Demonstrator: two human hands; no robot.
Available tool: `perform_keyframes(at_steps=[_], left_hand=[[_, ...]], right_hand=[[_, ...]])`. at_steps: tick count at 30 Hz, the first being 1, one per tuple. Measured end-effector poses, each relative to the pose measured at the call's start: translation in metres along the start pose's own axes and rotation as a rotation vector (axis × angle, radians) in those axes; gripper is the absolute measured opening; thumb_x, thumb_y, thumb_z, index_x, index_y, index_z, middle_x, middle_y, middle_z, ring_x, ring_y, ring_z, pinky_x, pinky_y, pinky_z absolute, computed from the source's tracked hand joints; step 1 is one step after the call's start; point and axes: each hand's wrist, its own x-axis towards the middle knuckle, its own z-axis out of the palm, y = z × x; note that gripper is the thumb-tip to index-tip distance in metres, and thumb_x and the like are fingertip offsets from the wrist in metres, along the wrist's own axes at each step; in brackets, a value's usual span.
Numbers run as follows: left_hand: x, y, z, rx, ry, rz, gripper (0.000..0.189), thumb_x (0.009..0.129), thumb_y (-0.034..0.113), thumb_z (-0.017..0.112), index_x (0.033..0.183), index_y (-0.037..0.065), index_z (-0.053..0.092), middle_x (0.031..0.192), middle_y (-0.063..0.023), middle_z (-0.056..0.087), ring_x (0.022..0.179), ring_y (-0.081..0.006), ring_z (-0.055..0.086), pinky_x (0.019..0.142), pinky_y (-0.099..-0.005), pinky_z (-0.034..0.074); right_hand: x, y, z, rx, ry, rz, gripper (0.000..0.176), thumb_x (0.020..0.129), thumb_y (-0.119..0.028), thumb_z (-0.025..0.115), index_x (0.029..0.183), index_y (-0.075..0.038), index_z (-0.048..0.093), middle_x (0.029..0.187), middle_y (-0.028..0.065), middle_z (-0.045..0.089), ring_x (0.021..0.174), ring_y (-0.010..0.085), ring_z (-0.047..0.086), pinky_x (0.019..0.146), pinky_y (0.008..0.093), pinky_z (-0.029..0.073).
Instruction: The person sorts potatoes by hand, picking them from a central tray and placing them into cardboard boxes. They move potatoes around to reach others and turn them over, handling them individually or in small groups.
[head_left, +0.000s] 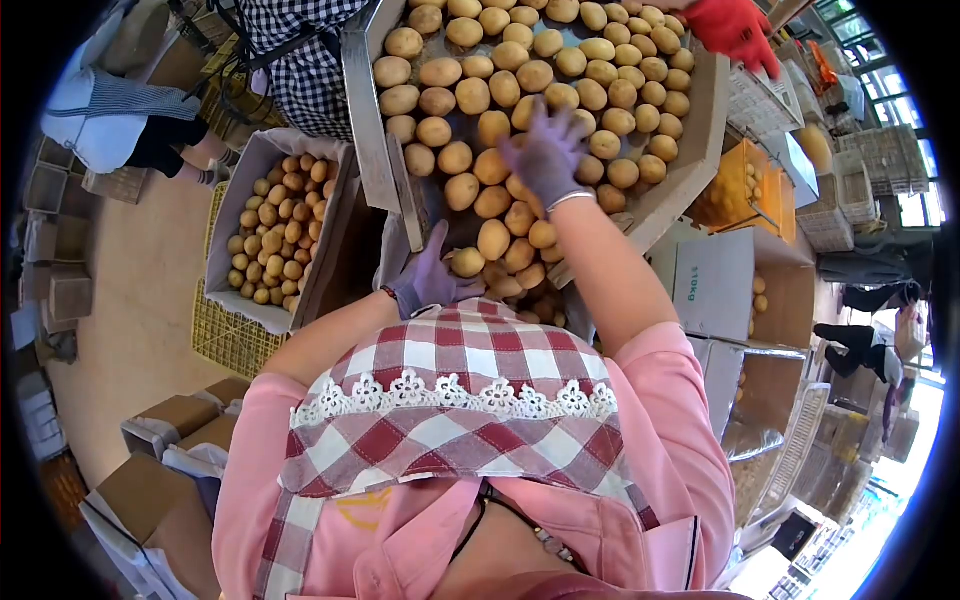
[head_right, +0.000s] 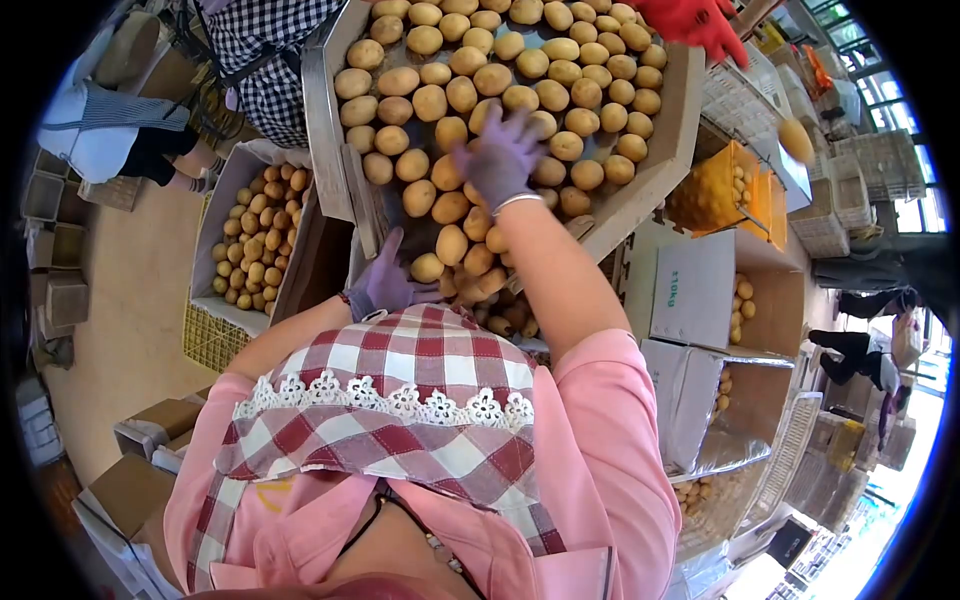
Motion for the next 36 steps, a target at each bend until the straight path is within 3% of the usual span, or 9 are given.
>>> perform_keyframes(at_steps=[7,12,14,16,19,24,28,32,36], left_hand=[[0.052,0.001,-0.071,1.166,-0.086,0.489,0.081,0.087,0.061,0.050,0.145,0.012,0.022,0.149,-0.0042,0.030,0.136,-0.0271,0.029,0.115,-0.0472,0.011],[-0.007,-0.004,0.020,0.151,0.063,0.139,0.079,0.088,0.069,0.039,0.147,0.019,0.021,0.150,-0.0078,0.029,0.137,-0.0312,0.028,0.108,-0.0544,0.029],[0.062,0.004,-0.085,0.596,-0.099,0.317,0.084,0.084,0.075,0.039,0.146,0.021,0.023,0.149,-0.0091,0.029,0.137,-0.0315,0.029,0.108,-0.0569,0.027],[0.013,0.002,-0.011,0.105,0.058,0.090,0.087,0.083,0.076,0.041,0.146,0.019,0.024,0.149,-0.0096,0.029,0.137,-0.0310,0.029,0.109,-0.0567,0.025],[0.012,0.005,-0.022,0.387,0.035,0.114,0.094,0.080,0.076,0.046,0.147,0.014,0.022,0.151,-0.0109,0.025,0.139,-0.0307,0.026,0.110,-0.0573,0.022],[0.005,0.001,-0.010,0.290,0.202,0.118,0.101,0.079,0.078,0.046,0.148,0.011,0.016,0.154,-0.0130,0.016,0.143,-0.0310,0.015,0.112,-0.0585,0.014],[0.053,0.009,-0.076,0.389,-0.091,0.124,0.090,0.083,0.074,0.045,0.146,0.014,0.021,0.149,-0.0072,0.032,0.136,-0.0262,0.029,0.114,-0.0518,0.018],[0.002,0.005,-0.007,0.121,-0.050,0.029,0.087,0.082,0.077,0.035,0.149,0.025,0.016,0.151,-0.0071,0.025,0.137,-0.0322,0.029,0.108,-0.0562,0.030],[-0.003,-0.002,0.008,0.183,0.006,0.057,0.094,0.080,0.078,0.041,0.150,0.020,0.015,0.151,-0.0097,0.023,0.137,-0.0328,0.029,0.106,-0.0547,0.036]], right_hand=[[-0.090,-0.029,0.033,-0.112,-0.203,-0.650,0.068,0.084,-0.042,0.056,0.141,-0.012,0.036,0.151,0.0064,0.030,0.139,0.0237,0.026,0.099,0.0750,0.019],[-0.077,-0.017,0.015,-0.190,-0.202,-0.833,0.067,0.083,-0.041,0.058,0.141,-0.014,0.038,0.149,0.0050,0.034,0.137,0.0208,0.031,0.100,0.0728,0.022],[-0.070,-0.007,0.014,-0.187,-0.208,-0.931,0.067,0.082,-0.040,0.060,0.140,-0.015,0.039,0.149,0.0038,0.035,0.137,0.0198,0.032,0.100,0.0721,0.022],[-0.058,0.004,0.014,-0.171,-0.221,-1.009,0.066,0.080,-0.038,0.064,0.139,-0.020,0.041,0.148,0.0014,0.036,0.136,0.0182,0.034,0.102,0.0690,0.022],[-0.034,0.024,-0.001,-0.163,-0.105,-1.113,0.065,0.077,-0.037,0.066,0.136,-0.025,0.043,0.146,-0.0022,0.038,0.136,0.0214,0.035,0.105,0.0626,0.024],[-0.047,0.038,0.008,-0.220,-0.051,-0.635,0.080,0.081,-0.044,0.062,0.148,-0.024,0.023,0.156,0.0030,0.019,0.140,0.0372,0.021,0.103,0.0678,0.020],[-0.095,0.014,0.031,-0.265,-0.102,-0.891,0.059,0.078,-0.037,0.063,0.134,-0.022,0.047,0.152,0.0119,0.025,0.137,0.0399,0.028,0.101,0.0699,0.021],[-0.087,0.016,0.007,0.383,-0.144,-0.950,0.033,0.078,-0.024,0.064,0.110,-0.015,0.061,0.115,0.0096,0.063,0.106,0.0276,0.061,0.088,0.0390,0.050],[-0.008,0.021,-0.016,0.093,0.173,-0.498,0.045,0.083,-0.031,0.064,0.123,-0.014,0.054,0.107,0.0116,0.065,0.090,0.0290,0.065,0.077,0.0393,0.053]])
